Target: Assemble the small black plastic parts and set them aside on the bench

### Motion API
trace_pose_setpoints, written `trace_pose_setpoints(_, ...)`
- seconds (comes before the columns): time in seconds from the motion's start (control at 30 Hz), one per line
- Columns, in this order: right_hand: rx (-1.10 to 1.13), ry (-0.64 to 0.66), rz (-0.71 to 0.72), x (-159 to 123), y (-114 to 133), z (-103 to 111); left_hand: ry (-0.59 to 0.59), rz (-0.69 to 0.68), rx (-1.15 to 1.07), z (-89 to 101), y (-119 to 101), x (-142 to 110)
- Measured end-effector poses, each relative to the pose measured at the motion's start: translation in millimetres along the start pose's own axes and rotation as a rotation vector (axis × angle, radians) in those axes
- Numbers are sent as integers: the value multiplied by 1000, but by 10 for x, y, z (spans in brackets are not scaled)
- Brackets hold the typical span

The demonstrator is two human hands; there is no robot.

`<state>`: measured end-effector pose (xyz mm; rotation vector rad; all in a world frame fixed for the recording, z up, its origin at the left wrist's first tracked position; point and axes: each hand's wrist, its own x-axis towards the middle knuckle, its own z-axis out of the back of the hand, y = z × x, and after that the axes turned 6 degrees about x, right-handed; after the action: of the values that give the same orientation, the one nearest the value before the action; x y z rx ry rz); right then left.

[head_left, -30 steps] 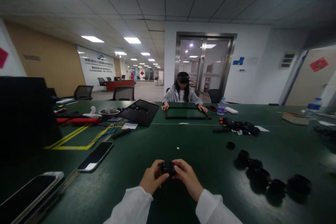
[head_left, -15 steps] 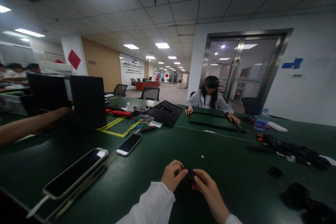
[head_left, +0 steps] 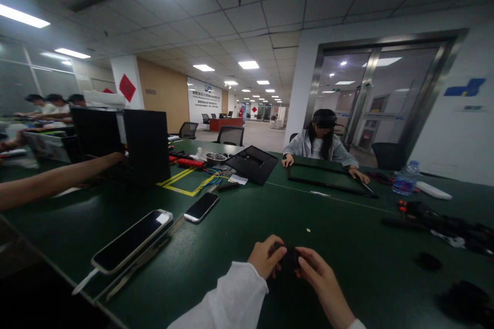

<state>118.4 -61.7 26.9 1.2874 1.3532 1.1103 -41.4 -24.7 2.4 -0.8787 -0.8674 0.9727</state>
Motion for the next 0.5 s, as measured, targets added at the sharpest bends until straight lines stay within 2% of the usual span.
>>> trace_pose_setpoints(0.07, 1, 21, 5, -13, 23, 10, 23, -14, 9, 20, 1, 2)
trace_pose_setpoints(0.23, 109, -4, 51, 17, -2, 52, 61, -170, 98, 47, 5, -2)
trace_pose_setpoints(0.33, 132, -6, 61, 19, -14, 54, 73, -125, 134, 27, 16, 0)
trace_pose_setpoints(0.4, 112, 7, 48, 3, -8, 45, 36, -102, 197, 18, 13, 4)
trace_pose_setpoints(0.5, 47, 58, 47, -27, -4, 20, -103, -120, 316, 29, -12, 17)
